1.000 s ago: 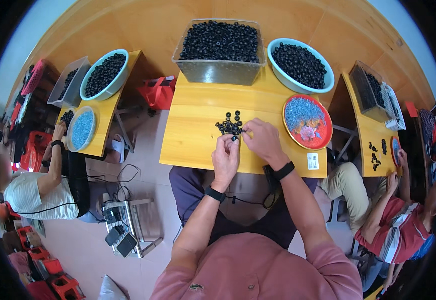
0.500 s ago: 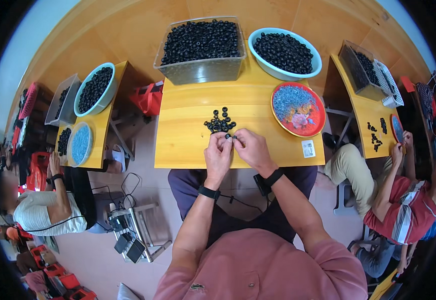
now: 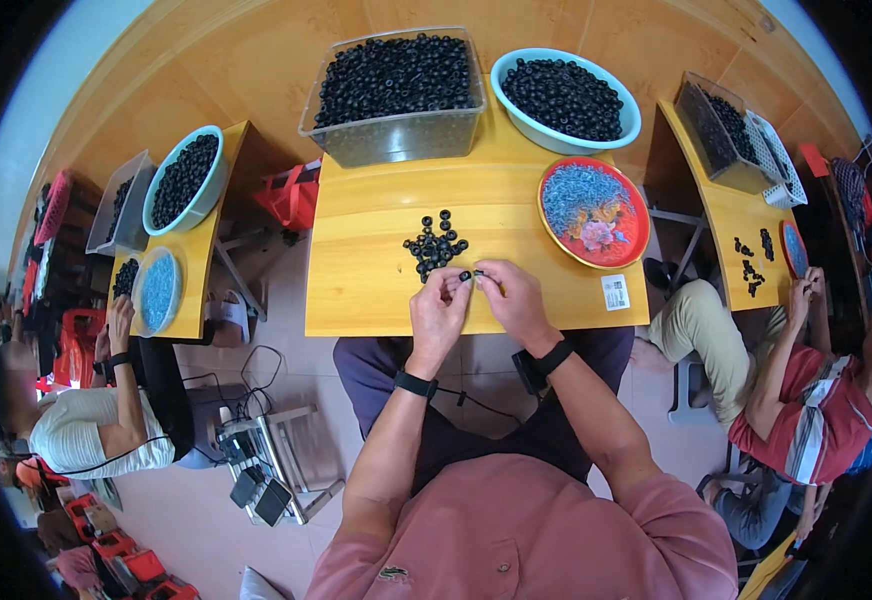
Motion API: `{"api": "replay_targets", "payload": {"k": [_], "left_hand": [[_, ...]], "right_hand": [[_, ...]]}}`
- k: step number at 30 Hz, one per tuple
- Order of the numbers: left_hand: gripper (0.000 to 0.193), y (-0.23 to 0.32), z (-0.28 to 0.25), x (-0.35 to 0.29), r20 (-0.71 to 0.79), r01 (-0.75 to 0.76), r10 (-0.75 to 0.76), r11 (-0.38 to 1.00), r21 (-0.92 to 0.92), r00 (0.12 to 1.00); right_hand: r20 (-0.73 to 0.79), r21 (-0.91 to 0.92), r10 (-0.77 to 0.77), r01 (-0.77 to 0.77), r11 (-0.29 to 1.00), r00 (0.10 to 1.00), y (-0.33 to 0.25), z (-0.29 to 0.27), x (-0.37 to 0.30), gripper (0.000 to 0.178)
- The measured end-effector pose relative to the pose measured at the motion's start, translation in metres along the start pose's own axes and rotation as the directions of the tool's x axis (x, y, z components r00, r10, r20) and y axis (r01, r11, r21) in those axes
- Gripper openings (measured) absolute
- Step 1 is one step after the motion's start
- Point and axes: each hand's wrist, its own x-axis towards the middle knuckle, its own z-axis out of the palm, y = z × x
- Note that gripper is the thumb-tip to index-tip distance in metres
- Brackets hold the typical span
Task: Assembling small black plastic components at a table in a workshop.
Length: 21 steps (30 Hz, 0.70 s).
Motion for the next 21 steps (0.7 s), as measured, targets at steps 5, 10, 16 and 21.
{"api": "replay_targets", "payload": {"k": [5,10,16,21], "left_hand": [[0.017,0.000,-0.001,0.000,0.019,0.000,0.000,1.000,-0.009,1.000],[0.017,0.000,-0.002,0.000,0.049,-0.003,0.003,1.000,0.004,0.999],[0.016,0.000,-0.002,0.000,0.049,-0.017,0.017,1.000,0.004,0.999],[0.018,0.002,-0.003,0.000,0.071,0.009,-0.013,0.998,0.055,0.997]], "right_hand": [[0.002,0.018,0.032,-0.033,0.999,0.999,-0.004,-0.007,-0.002,0.012],[0.026,-0.090,-0.076,0.078,0.993,0.997,-0.009,-0.013,-0.001,0.011],[-0.006,-0.104,-0.082,0.081,0.991,0.997,-0.012,-0.013,-0.003,0.012],[0.007,-0.143,-0.127,0.127,0.982,0.992,-0.014,-0.014,0.000,0.010]]}}
